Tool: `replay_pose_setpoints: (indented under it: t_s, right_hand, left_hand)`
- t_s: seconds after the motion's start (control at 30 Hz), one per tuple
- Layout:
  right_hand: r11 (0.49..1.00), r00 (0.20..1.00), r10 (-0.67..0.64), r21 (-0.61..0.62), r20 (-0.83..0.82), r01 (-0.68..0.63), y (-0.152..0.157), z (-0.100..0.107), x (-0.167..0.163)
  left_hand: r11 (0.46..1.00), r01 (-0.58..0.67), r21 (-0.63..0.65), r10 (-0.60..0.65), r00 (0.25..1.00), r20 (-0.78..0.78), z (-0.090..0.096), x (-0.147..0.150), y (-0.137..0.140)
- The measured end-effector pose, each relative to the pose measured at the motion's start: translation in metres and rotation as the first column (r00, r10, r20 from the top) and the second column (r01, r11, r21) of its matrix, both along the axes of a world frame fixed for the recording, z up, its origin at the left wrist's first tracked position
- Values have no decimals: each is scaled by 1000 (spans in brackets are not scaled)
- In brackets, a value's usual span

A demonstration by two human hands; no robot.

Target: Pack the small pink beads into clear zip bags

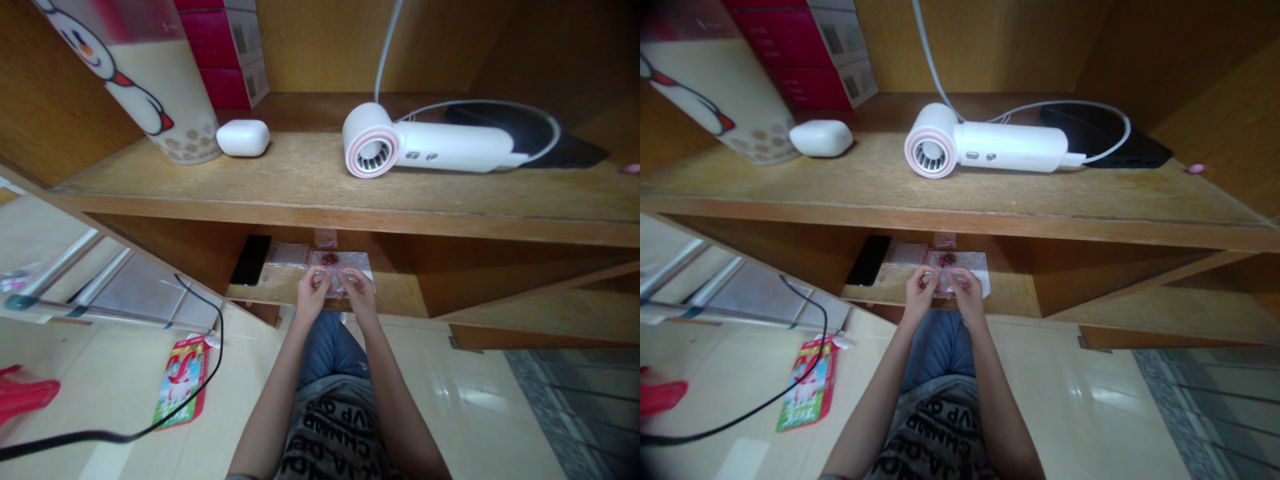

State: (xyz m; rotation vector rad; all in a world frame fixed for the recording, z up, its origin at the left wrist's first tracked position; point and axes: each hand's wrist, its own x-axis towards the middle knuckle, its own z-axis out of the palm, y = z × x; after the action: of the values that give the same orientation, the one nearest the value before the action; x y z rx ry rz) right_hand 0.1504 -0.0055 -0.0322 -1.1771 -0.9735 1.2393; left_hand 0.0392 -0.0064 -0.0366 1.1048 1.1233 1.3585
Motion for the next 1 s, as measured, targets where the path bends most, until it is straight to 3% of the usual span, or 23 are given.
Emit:
replay_pose_setpoints:
  t_s: [0.5, 1.0]
  right_hand:
    - [1000, 999, 18, 22, 31, -19, -1, 4, 3]
    - [999, 1000, 28, 21, 0, -28, -1, -4, 3]
  left_hand:
    - [1000, -1, -15, 1, 1000, -10, 7, 4, -2]
    - [1000, 3, 17, -3, 1000, -9, -1, 3, -1]
